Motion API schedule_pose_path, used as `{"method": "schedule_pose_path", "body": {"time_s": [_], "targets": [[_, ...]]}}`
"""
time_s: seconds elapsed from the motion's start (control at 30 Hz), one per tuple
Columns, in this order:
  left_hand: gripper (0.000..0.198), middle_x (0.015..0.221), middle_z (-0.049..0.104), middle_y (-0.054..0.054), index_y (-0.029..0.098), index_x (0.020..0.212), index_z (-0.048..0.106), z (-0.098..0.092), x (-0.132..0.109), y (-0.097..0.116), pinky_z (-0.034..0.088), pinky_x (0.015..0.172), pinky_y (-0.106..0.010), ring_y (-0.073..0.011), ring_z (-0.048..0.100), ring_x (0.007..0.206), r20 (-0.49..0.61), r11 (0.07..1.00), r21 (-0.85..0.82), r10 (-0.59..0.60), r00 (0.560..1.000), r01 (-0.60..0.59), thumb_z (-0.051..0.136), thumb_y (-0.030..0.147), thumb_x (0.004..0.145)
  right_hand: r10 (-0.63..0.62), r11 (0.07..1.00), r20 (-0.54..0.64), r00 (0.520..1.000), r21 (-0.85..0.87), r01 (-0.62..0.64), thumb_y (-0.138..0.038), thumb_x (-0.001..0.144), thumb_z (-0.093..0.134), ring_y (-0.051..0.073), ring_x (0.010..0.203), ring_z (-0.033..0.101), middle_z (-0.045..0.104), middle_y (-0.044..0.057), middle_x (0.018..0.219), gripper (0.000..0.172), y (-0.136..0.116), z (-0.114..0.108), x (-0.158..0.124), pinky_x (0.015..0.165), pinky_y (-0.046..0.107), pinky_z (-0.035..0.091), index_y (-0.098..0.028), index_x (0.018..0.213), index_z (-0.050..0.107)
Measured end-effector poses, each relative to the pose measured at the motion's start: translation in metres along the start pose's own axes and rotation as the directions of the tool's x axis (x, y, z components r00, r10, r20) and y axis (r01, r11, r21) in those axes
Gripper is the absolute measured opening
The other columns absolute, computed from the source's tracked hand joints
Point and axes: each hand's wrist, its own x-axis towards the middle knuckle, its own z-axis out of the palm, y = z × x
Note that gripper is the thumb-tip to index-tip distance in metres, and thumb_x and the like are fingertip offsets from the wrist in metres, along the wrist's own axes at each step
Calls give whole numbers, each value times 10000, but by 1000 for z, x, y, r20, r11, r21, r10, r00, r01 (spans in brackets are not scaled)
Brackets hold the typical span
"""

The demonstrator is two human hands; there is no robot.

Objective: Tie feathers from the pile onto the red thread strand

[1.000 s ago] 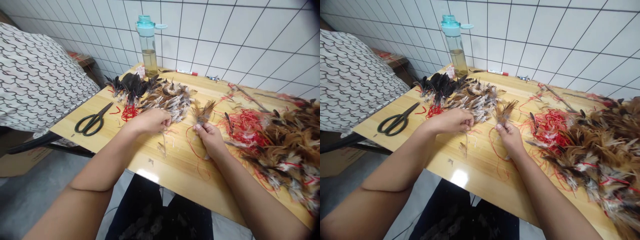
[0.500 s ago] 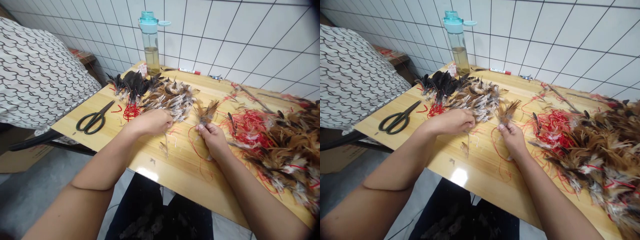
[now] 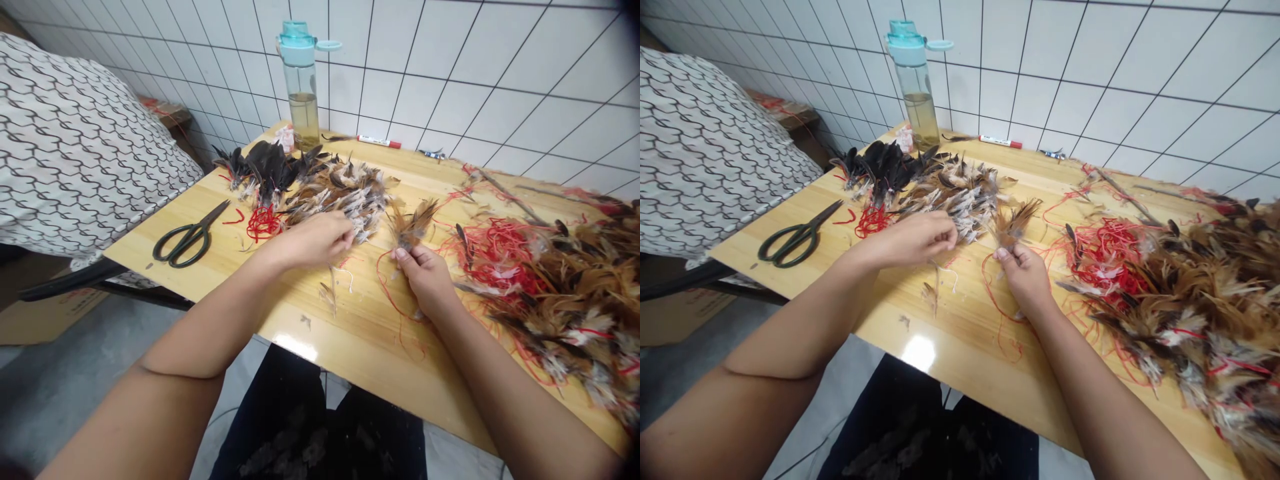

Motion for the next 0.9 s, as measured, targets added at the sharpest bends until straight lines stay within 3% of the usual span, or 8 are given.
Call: {"method": "schedule_pose_path", "body": {"time_s": [0.1, 0.23, 0.37, 0.47, 0.57, 0.7, 0.9], "targets": [[76, 755, 586, -4, 146, 802, 585, 1, 3, 10, 385, 665, -231, -103, 506, 694, -110, 955, -288, -111, 988, 75, 518, 173, 824, 3, 1000, -2, 1000, 6, -3, -462, 727, 592, 136, 556, 491, 607, 10, 633, 294, -1, 1, 0, 557, 276, 366, -171, 719, 635], [17, 665, 528, 39, 137, 815, 542, 17, 10, 25, 383, 580, -191, -53, 473, 572, -11, 696, -702, -227, 974, 154, 541, 150, 826, 3, 1000, -16, 1000, -10, -3, -451, 715, 587, 126, 534, 445, 578, 6, 598, 286, 1, 3, 1, 525, 267, 329, -170, 672, 622], [81, 633, 557, 31, 130, 791, 499, 38, 21, 34, 418, 575, -189, -48, 516, 552, 107, 437, -873, -264, 958, 218, 510, 59, 828, -53, 998, -28, 998, -39, 52, -427, 713, 579, 118, 549, 423, 542, -7, 568, 271, 6, 5, 3, 545, 264, 331, -174, 618, 598], [80, 640, 582, 12, 116, 785, 521, 49, 27, 36, 430, 571, -201, -55, 532, 550, 141, 332, -911, -304, 942, 243, 521, 49, 827, -80, 995, -28, 996, -54, 79, -414, 714, 565, 115, 532, 395, 487, -24, 535, 256, 5, 6, 3, 528, 263, 313, -179, 615, 588], [87, 634, 576, 19, 107, 751, 544, 54, 29, 37, 399, 550, -186, -41, 510, 533, 110, 295, -930, -348, 931, 220, 543, 35, 800, -118, 988, -37, 992, -106, 113, -385, 706, 558, 112, 519, 372, 441, -30, 515, 246, 0, 7, 2, 522, 267, 300, -190, 558, 541], [86, 611, 544, 42, 111, 706, 552, 56, 28, 35, 329, 528, -176, -26, 455, 524, 44, 311, -936, -358, 933, 163, 603, 65, 758, -185, 973, -37, 982, -150, 178, -338, 703, 565, 116, 546, 390, 430, -24, 522, 270, -2, 7, 2, 552, 271, 322, -199, 497, 461], [103, 671, 562, 32, 124, 741, 577, 62, 28, 30, 342, 594, -198, -48, 485, 605, 14, 293, -948, -350, 937, 124, 673, 156, 720, -116, 993, -3, 993, -18, 116, -413, 712, 613, 115, 564, 383, 420, -29, 534, 306, 5, 8, 2, 527, 256, 303, -200, 550, 466]]}}
